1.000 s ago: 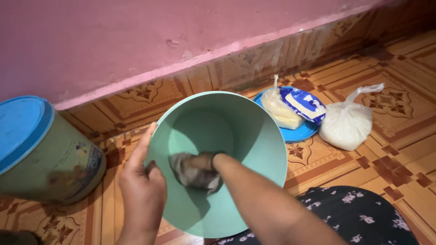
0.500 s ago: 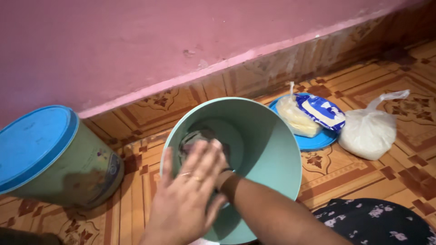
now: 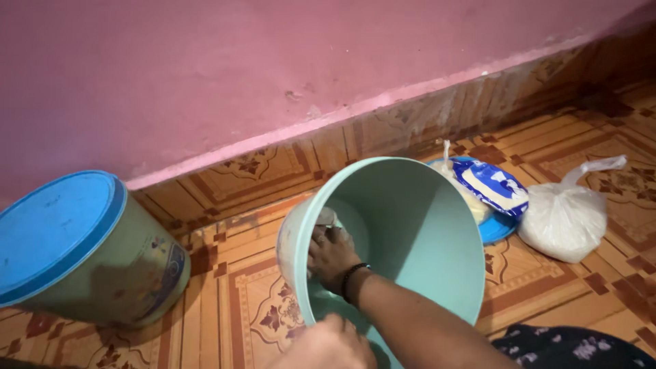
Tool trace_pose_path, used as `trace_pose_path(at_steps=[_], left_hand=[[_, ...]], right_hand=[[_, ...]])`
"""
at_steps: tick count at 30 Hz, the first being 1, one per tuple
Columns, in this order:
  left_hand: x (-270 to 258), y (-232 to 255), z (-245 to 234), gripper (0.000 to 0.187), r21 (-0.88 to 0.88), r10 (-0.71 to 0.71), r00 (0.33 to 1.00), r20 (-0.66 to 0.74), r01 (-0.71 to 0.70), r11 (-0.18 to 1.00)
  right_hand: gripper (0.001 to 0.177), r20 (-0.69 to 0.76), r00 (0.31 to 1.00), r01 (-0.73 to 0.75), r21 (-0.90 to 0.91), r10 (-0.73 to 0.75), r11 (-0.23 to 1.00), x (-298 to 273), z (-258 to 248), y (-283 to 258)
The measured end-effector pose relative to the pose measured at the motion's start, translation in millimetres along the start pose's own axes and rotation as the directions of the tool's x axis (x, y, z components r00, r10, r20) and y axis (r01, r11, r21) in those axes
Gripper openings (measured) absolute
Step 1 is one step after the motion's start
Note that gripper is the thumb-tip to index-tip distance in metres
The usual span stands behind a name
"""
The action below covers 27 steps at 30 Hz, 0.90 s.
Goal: The person empties a green bucket of food items, wipes the inside and outside of the bucket and its lid with a cloth, and then places the items back inside. They repeat the wiping process on a second bucket and lid before filling it with various packaged food items.
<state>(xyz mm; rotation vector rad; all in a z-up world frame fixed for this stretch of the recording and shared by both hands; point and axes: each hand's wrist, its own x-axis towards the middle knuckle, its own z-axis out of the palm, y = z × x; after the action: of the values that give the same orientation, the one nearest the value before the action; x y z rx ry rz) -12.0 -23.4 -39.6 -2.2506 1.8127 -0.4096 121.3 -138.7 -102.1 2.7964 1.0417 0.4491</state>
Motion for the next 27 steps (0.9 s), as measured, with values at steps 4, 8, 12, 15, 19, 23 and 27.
trace_pose_path(at_steps=[4, 8, 12, 15, 19, 23, 27], left_hand=[[-4, 6, 20, 0.015, -0.006, -0.084, 0.995, -0.047, 0.084, 0.996], [-16, 9, 11, 0.016, 0.033, -0.135, 0.988, -0.073, 0.138, 0.99], [5, 10, -7, 0.014, -0.037, -0.263, 0.956, -0.132, 0.261, 0.965], [21, 0, -30, 0.016, -0.067, -0.154, 0.988, 0.015, 0.155, 0.986], [10, 2, -39, 0.017, -0.063, -0.186, 0.982, 0.029, 0.187, 0.98], [6, 14, 5, 0.011, 0.227, -0.216, 0.976, -0.036, 0.218, 0.949], [-21, 32, 40, 0.018, 0.065, -0.14, 0.98, -0.144, 0.151, 0.986]], right_hand=[[0.045, 0.201, 0.968, -0.152, -0.012, 0.151, 0.988, 18, 13, 3], [0.047, 0.339, 0.801, -0.551, 0.096, 0.493, 0.829, 23, 13, 21], [0.048, 0.613, 0.593, -0.675, 0.024, 0.523, 0.738, 7, -8, 33], [0.049, 0.739, 0.589, -0.592, 0.118, 0.327, 0.797, -4, -15, 20], [0.051, 0.77, 0.617, -0.557, 0.572, -0.161, 0.603, 4, 9, 12], [0.05, 0.388, 0.919, -0.394, 0.885, 0.076, 0.246, 6, 36, -12], [0.047, 0.085, 0.962, -0.267, 0.508, 0.261, 0.819, 7, 34, -36]])
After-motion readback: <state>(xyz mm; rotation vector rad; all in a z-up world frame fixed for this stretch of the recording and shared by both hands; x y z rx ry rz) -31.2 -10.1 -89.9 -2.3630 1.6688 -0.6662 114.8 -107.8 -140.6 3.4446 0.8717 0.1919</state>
